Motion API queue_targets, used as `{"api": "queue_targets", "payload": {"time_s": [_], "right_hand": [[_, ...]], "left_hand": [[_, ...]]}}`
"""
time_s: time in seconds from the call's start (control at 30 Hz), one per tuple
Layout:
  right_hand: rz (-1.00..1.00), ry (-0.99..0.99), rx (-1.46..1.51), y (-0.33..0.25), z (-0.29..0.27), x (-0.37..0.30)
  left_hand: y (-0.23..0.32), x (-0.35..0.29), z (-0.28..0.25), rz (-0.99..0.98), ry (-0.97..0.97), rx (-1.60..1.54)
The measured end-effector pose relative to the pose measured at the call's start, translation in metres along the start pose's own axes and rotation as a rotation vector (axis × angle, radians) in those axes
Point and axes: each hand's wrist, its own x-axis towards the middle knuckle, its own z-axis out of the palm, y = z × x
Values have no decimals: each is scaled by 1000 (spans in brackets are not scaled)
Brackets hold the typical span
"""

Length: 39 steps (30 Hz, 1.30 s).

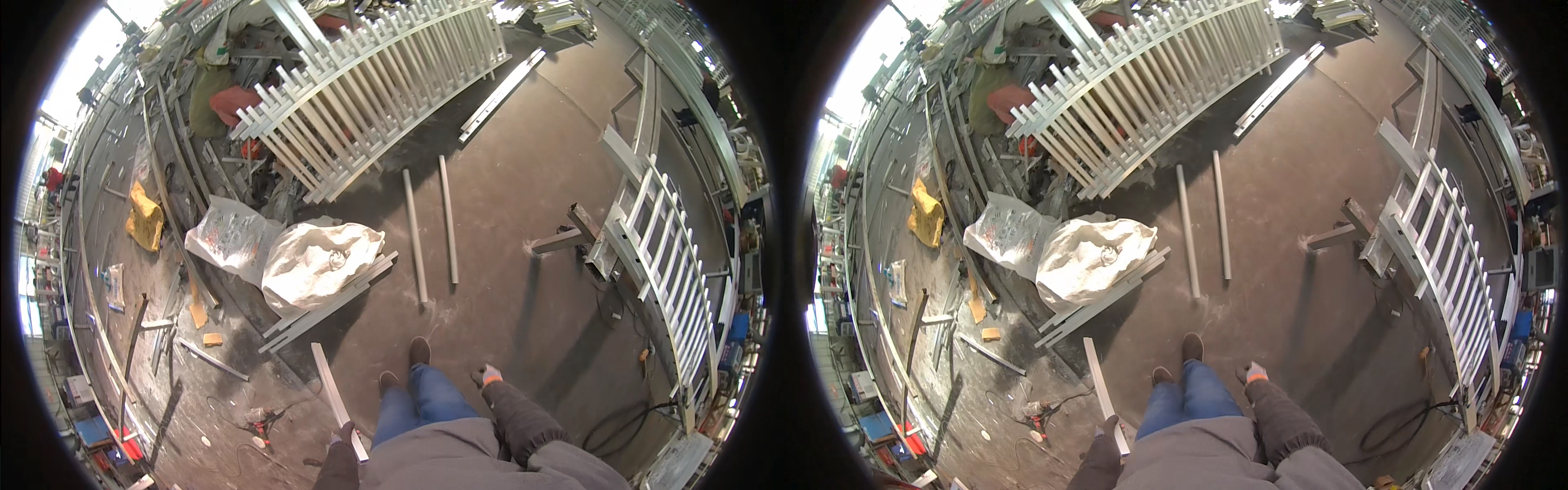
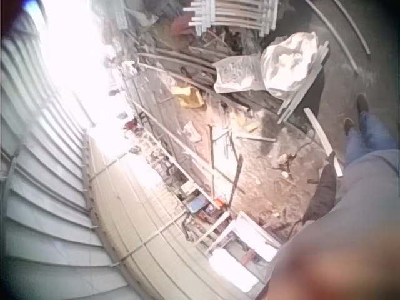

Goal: The person welds a metal frame using a handheld welding torch, then repositions the frame and continues welding additional joints. The person handles metal bars and a welding torch throughout the task.

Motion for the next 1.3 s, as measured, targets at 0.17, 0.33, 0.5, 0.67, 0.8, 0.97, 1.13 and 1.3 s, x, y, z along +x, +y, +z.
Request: {"api": "queue_targets", "payload": {"time_s": [0.17, 0.33, 0.5, 0.67, 0.8, 0.97, 1.13, 1.3], "right_hand": [[284, -109, 1, 93, 4, -62], [-74, 53, -111, 177, 38, -72], [257, 150, 805, 214, 103, -11], [-67, 63, 527, 197, 115, 6], [38, 179, 935, 159, 104, 25], [262, -2, 1310, 102, 27, 51], [356, -29, 1005, 47, -70, 56], [320, -71, 1112, 23, -120, 80]], "left_hand": [[27, 16, -16, -199, -251, 27], [90, 13, -18, -153, -274, 68], [168, -11, -19, 178, -389, 538], [237, -43, -3, 710, -472, 1160], [279, -85, 43, 654, -493, 995], [303, -157, 83, 946, -207, 1549], [303, -205, 108, 975, -357, 1261], [307, -209, 143, 864, -410, 1277]]}}
